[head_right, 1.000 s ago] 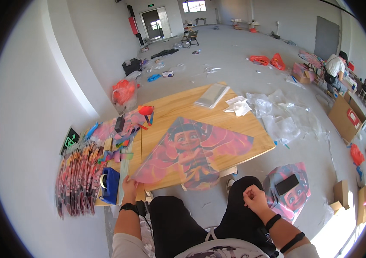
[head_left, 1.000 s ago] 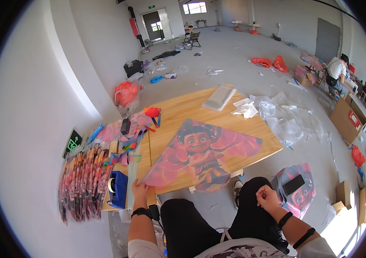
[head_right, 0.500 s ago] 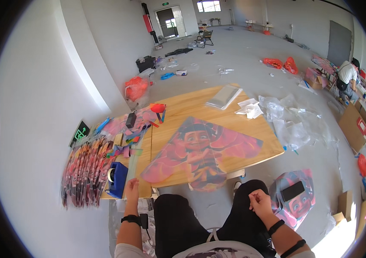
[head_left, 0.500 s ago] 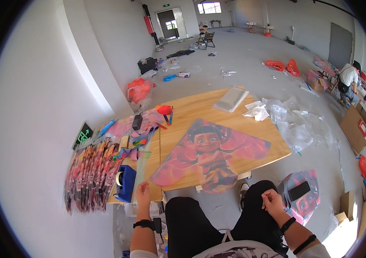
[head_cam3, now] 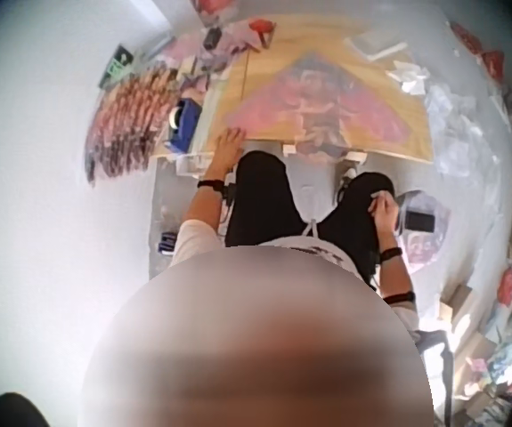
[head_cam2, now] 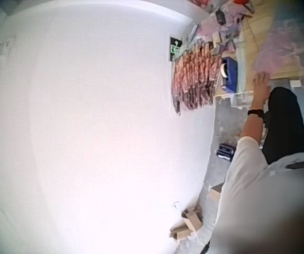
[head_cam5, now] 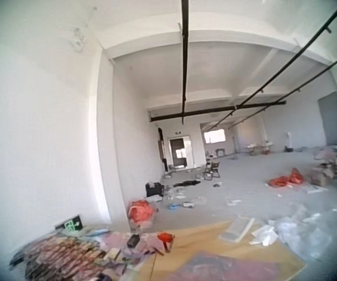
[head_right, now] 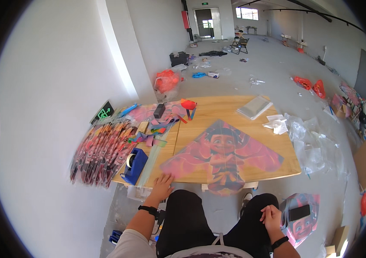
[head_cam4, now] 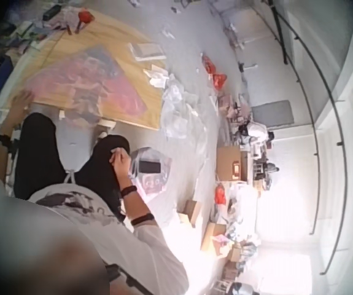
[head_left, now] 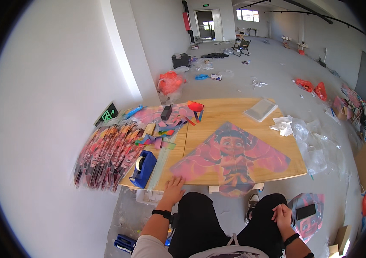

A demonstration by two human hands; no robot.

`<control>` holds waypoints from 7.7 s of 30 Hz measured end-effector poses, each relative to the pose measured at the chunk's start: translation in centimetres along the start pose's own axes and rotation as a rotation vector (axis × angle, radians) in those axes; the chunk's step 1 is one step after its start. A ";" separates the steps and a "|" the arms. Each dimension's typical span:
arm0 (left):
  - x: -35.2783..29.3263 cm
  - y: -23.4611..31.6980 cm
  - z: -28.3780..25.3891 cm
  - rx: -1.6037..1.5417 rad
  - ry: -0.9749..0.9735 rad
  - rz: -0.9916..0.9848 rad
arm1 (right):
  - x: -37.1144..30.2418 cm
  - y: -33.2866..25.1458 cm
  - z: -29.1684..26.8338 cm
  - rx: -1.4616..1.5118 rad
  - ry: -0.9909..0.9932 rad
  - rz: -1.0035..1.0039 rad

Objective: Assembling a kite by attaching poles, tape, and string to the printed sail.

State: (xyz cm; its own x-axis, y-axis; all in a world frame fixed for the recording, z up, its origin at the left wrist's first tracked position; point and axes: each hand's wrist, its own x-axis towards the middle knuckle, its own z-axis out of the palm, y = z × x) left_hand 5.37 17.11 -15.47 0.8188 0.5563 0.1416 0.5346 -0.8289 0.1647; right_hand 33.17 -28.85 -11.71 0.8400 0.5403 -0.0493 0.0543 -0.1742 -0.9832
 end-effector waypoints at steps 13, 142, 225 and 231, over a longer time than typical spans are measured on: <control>-3.7 -7.0 -1.8 0.065 0.442 -0.788 | 0.2 -0.9 0.6 -0.037 0.000 0.005; -12.7 13.8 -13.4 -1.247 -0.263 -0.122 | -3.7 -13.4 14.4 0.305 -0.921 -0.001; -11.2 -2.5 -5.6 -0.665 0.208 -0.469 | -4.1 -3.2 3.5 0.333 -0.336 0.044; -10.4 9.0 -13.7 -1.376 0.264 -0.388 | -2.6 -9.4 4.7 0.502 -0.346 -0.163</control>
State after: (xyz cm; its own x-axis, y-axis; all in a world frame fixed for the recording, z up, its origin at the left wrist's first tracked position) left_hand -1.18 4.64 -2.10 0.5298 0.8479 0.0179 -0.0349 0.0007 0.9994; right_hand 27.95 -24.71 -3.18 0.6148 0.7767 0.1372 -0.1633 0.2955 -0.9413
